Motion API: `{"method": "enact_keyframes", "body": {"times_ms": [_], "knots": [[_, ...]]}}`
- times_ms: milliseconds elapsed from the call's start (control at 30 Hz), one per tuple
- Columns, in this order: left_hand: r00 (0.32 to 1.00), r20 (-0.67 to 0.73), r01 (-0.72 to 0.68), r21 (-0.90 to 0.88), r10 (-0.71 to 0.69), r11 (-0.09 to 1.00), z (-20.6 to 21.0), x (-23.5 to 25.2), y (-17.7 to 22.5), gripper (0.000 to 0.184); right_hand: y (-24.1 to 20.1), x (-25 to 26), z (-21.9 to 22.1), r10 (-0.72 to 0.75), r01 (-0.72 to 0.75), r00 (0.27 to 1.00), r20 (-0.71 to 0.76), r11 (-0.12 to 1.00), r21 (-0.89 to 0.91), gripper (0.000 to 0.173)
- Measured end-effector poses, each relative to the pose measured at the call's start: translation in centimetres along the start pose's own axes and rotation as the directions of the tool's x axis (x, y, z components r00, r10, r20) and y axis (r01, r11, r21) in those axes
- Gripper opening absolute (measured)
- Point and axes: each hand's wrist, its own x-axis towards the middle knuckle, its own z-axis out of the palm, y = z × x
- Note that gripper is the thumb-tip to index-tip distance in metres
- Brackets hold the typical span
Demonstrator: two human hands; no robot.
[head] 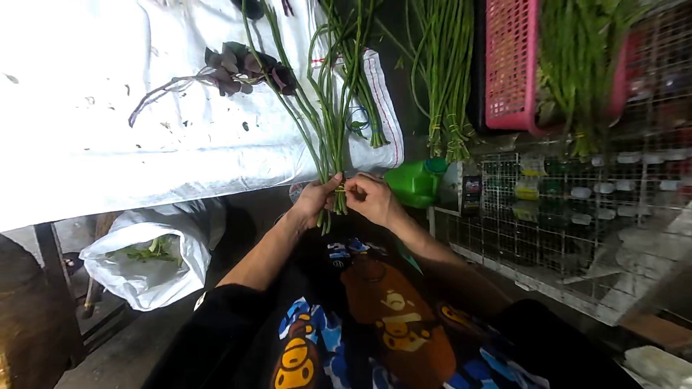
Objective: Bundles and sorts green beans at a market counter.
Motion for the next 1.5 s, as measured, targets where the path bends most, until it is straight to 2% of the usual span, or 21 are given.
{"method": "enact_keyframes", "body": {"times_ms": [33, 100, 167, 300, 367, 467, 533, 633, 733, 800, 867, 1067, 1200, 1267, 1400, 1500], "knots": [[1.0, -0.008, -0.017, 0.03, 0.017, 0.999, 0.0, -0.1, 0.4, 0.026, -0.2, 0.1, -0.1, 0.049, -0.054, 0.998, 0.033, 0.983, 0.173, 0.009], [0.998, -0.036, -0.048, 0.063, 0.05, 0.997, -0.1, -0.1, 1.5, 0.029, -0.9, 0.0, -0.5, 0.057, -0.121, 0.988, 0.143, 0.865, 0.487, 0.009], [0.992, -0.103, -0.076, 0.029, 0.079, 0.997, -0.2, 0.2, 2.7, 0.031, -1.8, -0.7, -1.1, 0.008, -0.149, 0.969, 0.245, 0.813, 0.562, 0.013], [0.94, -0.295, -0.194, -0.048, 0.172, 0.98, -1.1, 1.0, 5.0, 0.025, -3.4, -3.5, -2.8, -0.037, -0.059, 0.946, 0.323, 0.957, 0.283, 0.018], [0.907, -0.35, -0.251, -0.009, 0.232, 0.968, -1.9, 1.3, 5.7, 0.021, -3.8, -5.3, -3.7, -0.068, 0.018, 0.957, 0.283, 0.985, 0.174, 0.017], [0.874, -0.385, -0.291, 0.073, 0.296, 0.954, -3.8, 1.5, 6.5, 0.024, -4.5, -7.1, -5.6, -0.064, 0.059, 0.987, 0.15, 0.997, 0.042, 0.026], [0.88, -0.38, -0.262, 0.113, 0.285, 0.959, -4.6, 1.1, 7.0, 0.026, -4.8, -7.3, -6.9, 0.011, -0.007, 0.998, 0.065, 0.998, -0.064, 0.028], [0.941, -0.253, -0.182, 0.183, 0.225, 0.966, -4.7, 0.3, 7.0, 0.026, -3.5, -5.7, -9.4, 0.221, -0.233, 0.972, -0.081, 0.953, -0.193, 0.027], [0.974, -0.151, -0.129, 0.248, 0.17, 0.96, -4.3, -0.4, 6.1, 0.023, -1.4, -2.0, -12.5, 0.332, -0.398, 0.897, -0.29, 0.894, -0.207, 0.028], [0.977, -0.148, -0.112, 0.269, 0.155, 0.957, -4.2, -0.1, 5.3, 0.023, 0.2, 0.6, -13.8, 0.356, -0.458, 0.838, -0.413, 0.871, -0.178, 0.033], [0.975, -0.163, -0.105, 0.256, 0.15, 0.961, -4.1, 0.2, 4.6, 0.024, 1.4, 2.8, -14.2, 0.385, -0.492, 0.8, -0.46, 0.86, -0.136, 0.035], [0.981, -0.169, -0.064, 0.156, 0.091, 0.986, -4.5, 0.3, 4.2, 0.03, 4.1, 7.1, -12.8, 0.432, -0.515, 0.798, -0.421, 0.851, -0.103, 0.03], [0.987, -0.144, -0.064, 0.042, 0.069, 0.997, -5.4, 0.0, 4.2, 0.04, 2.8, 9.4, -11.8, 0.389, -0.426, 0.857, -0.338, 0.904, -0.04, 0.025], [0.987, -0.141, -0.082, 0.001, 0.081, 0.997, -5.5, -0.1, 4.3, 0.038, 1.8, 10.5, -10.5, 0.357, -0.376, 0.892, -0.279, 0.927, -0.017, 0.022], [0.993, -0.086, -0.081, -0.042, 0.077, 0.996, -6.0, 0.1, 3.9, 0.035, 0.3, 10.8, -7.3, 0.302, -0.356, 0.919, -0.254, 0.912, -0.205, 0.036], [0.994, -0.047, -0.1, -0.072, 0.097, 0.992, -5.9, 0.1, 3.7, 0.027, -0.8, 9.2, -4.2, 0.307, -0.336, 0.935, -0.179, 0.927, -0.164, 0.034]]}}
